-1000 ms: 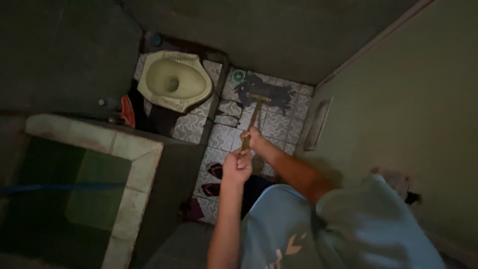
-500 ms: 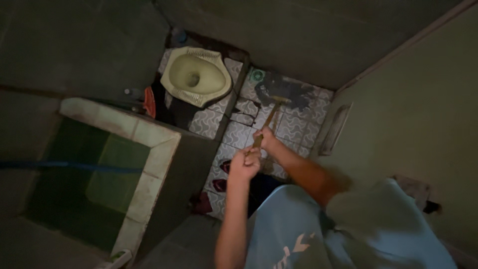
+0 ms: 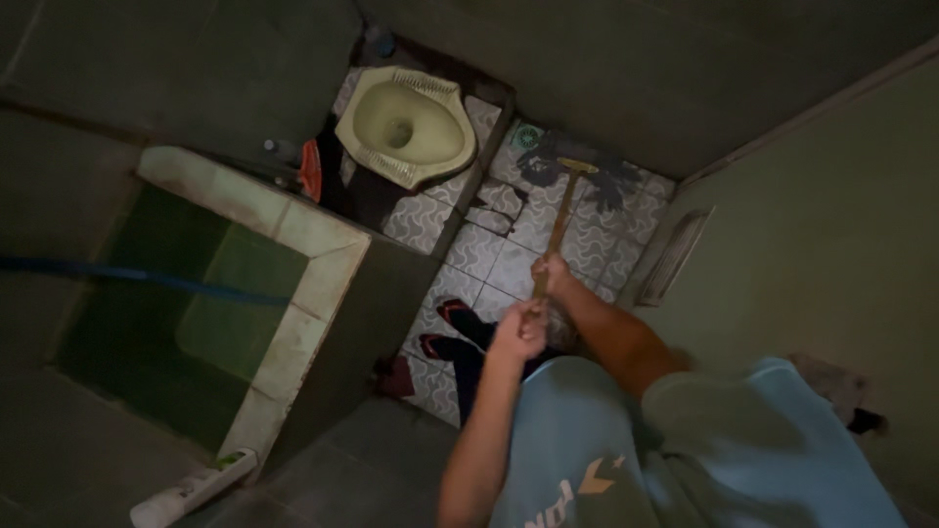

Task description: The person mops the floor in a small bathroom by hand using a mop, covering the area around the toilet and the corners of the tiled floor.

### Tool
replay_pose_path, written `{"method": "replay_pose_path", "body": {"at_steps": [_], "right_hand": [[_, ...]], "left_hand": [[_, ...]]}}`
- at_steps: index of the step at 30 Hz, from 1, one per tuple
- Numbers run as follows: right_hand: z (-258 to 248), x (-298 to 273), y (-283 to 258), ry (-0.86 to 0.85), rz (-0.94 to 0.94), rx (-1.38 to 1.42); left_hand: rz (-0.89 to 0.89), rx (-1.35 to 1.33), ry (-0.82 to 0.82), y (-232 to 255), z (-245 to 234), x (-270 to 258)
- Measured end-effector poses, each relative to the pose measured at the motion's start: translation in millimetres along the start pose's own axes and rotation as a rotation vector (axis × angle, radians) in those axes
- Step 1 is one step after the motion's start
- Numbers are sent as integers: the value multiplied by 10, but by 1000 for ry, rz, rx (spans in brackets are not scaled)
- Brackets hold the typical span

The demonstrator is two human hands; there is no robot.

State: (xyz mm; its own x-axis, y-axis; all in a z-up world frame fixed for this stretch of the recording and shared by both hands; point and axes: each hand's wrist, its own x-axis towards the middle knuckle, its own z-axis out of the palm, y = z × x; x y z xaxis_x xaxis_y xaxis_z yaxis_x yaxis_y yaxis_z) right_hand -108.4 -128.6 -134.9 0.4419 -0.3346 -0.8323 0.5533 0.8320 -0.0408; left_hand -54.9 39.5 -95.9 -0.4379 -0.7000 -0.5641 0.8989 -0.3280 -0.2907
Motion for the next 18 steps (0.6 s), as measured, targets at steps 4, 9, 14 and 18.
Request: {"method": "replay_pose_path", "body": {"at_steps": [4, 9, 14, 18], "right_hand": [[117, 45, 203, 78, -149, -43], [108, 130, 350, 108, 33, -53], [34, 104, 287, -101, 70, 27], [-13, -12, 99, -152, 165, 300]], "left_hand": [[109, -93, -69, 192, 310, -332], [107, -144, -66, 244, 559, -683], [91, -78, 87, 242, 136, -413], [-97, -5, -382, 185, -104, -229]]}}
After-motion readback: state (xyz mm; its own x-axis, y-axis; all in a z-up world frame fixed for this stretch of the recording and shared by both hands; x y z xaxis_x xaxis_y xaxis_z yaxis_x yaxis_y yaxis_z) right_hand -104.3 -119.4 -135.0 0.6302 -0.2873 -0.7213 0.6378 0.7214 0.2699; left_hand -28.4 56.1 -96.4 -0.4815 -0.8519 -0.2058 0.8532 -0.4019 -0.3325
